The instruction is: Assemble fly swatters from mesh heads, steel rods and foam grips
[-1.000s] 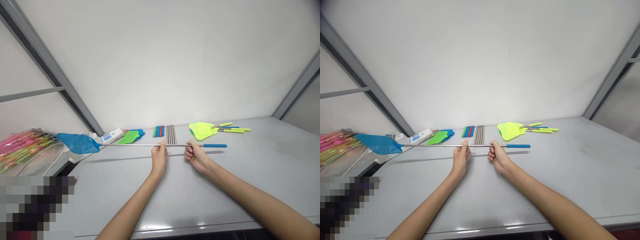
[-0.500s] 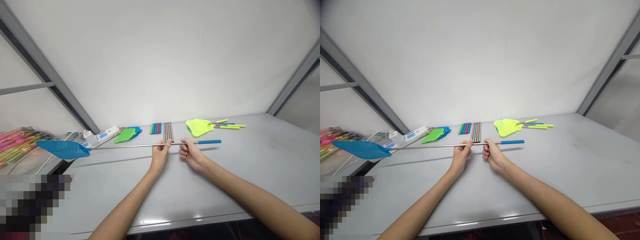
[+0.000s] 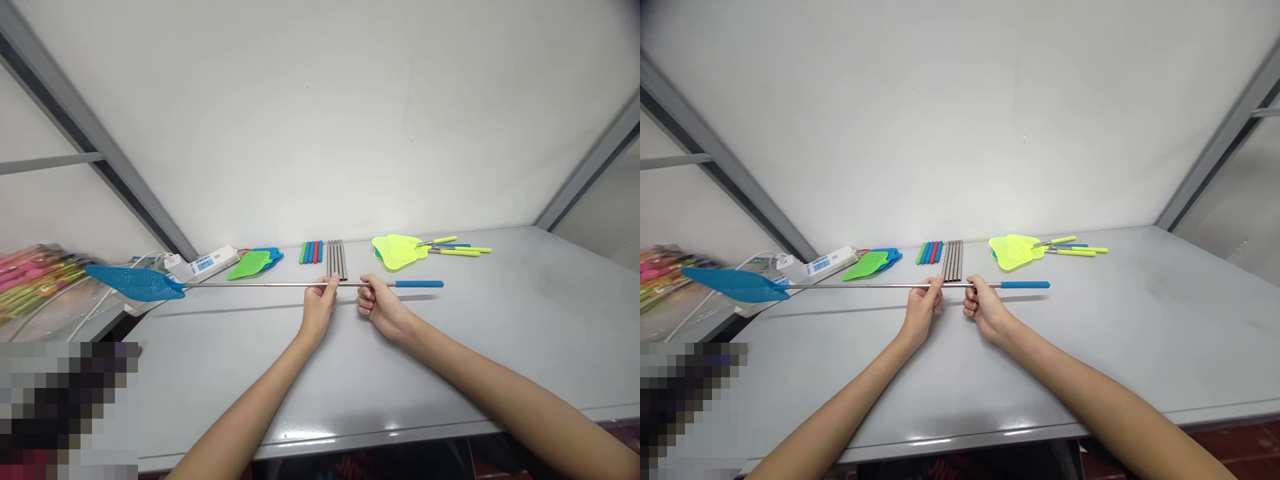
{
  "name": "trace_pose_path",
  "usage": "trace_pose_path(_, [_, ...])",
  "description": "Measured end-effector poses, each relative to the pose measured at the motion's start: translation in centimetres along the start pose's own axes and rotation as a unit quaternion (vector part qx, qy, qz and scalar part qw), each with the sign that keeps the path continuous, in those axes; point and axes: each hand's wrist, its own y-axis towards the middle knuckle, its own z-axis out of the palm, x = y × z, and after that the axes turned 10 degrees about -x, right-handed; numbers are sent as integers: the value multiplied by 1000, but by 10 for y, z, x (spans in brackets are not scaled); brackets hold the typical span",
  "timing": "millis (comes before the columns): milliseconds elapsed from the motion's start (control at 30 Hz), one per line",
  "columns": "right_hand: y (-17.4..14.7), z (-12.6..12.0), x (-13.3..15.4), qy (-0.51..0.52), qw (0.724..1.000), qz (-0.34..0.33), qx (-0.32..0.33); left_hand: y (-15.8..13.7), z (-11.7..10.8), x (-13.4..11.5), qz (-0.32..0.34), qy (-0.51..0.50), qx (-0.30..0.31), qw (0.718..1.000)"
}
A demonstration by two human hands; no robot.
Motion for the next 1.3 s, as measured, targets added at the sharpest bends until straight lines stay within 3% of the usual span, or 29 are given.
trace_pose_path(600, [-2, 2, -2, -15, 1000, -1, 5, -2, 0, -1, -26, -23, 37, 999])
trace_pose_path(833, [-6, 3, -9, -48, 998, 0, 39, -3, 1, -1, -37, -22, 52, 998])
trace_pose_path(1067, [-10, 5, -18, -97, 991, 2, 89, -8, 4, 2, -50, -21, 106, 993])
trace_pose_path(1300, [-6, 2, -17, -78, 990, 33, 112, -7, 4, 1, -82, -23, 131, 988])
